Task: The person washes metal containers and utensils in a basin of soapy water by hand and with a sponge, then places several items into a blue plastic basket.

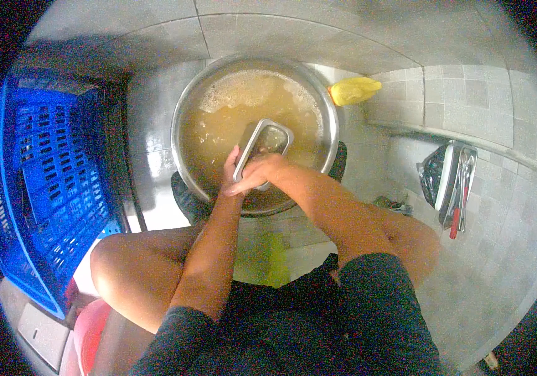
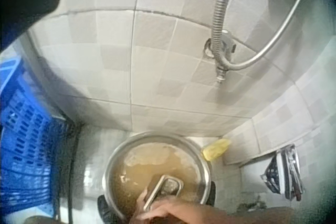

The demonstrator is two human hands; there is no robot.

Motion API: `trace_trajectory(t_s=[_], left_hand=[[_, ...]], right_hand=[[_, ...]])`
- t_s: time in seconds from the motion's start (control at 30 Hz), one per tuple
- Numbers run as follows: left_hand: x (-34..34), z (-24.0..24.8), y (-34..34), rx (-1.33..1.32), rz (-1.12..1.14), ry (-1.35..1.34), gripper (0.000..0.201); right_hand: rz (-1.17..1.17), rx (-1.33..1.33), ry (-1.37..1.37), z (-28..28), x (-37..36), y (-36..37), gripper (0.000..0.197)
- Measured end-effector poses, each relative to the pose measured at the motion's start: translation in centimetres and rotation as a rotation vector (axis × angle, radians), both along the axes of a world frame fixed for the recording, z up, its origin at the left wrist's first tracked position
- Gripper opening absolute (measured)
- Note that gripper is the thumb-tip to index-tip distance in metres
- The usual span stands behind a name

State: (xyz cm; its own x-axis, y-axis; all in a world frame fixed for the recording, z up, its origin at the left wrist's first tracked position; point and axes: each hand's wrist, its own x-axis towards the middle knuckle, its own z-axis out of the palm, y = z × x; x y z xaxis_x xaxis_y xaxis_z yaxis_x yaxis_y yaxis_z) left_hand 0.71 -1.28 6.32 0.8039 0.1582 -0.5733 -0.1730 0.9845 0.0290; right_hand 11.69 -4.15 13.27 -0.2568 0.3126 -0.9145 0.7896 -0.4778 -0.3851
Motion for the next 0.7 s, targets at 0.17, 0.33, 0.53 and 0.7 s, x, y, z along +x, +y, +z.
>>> trace_trajectory(t_s=[0.17,0.33,0.53,0.7], left_hand=[[-1.7,-1.6,1.3,-0.038,-0.047,0.051,0.052],[-1.3,-2.2,0.5,0.065,-0.080,0.259,0.044],[-2.1,-3.5,0.5,0.099,-0.123,0.234,0.040],[-1.8,-4.9,0.6,-0.007,-0.127,0.202,0.038]], right_hand=[[-0.162,0.250,0.032,1.9,-1.1,1.2,0.089],[-0.348,-0.085,0.184,1.8,-0.3,1.5,0.088],[-0.460,0.030,0.182,1.7,-1.1,0.3,0.081],[-0.651,0.405,0.289,1.6,-2.3,-2.1,0.073]])
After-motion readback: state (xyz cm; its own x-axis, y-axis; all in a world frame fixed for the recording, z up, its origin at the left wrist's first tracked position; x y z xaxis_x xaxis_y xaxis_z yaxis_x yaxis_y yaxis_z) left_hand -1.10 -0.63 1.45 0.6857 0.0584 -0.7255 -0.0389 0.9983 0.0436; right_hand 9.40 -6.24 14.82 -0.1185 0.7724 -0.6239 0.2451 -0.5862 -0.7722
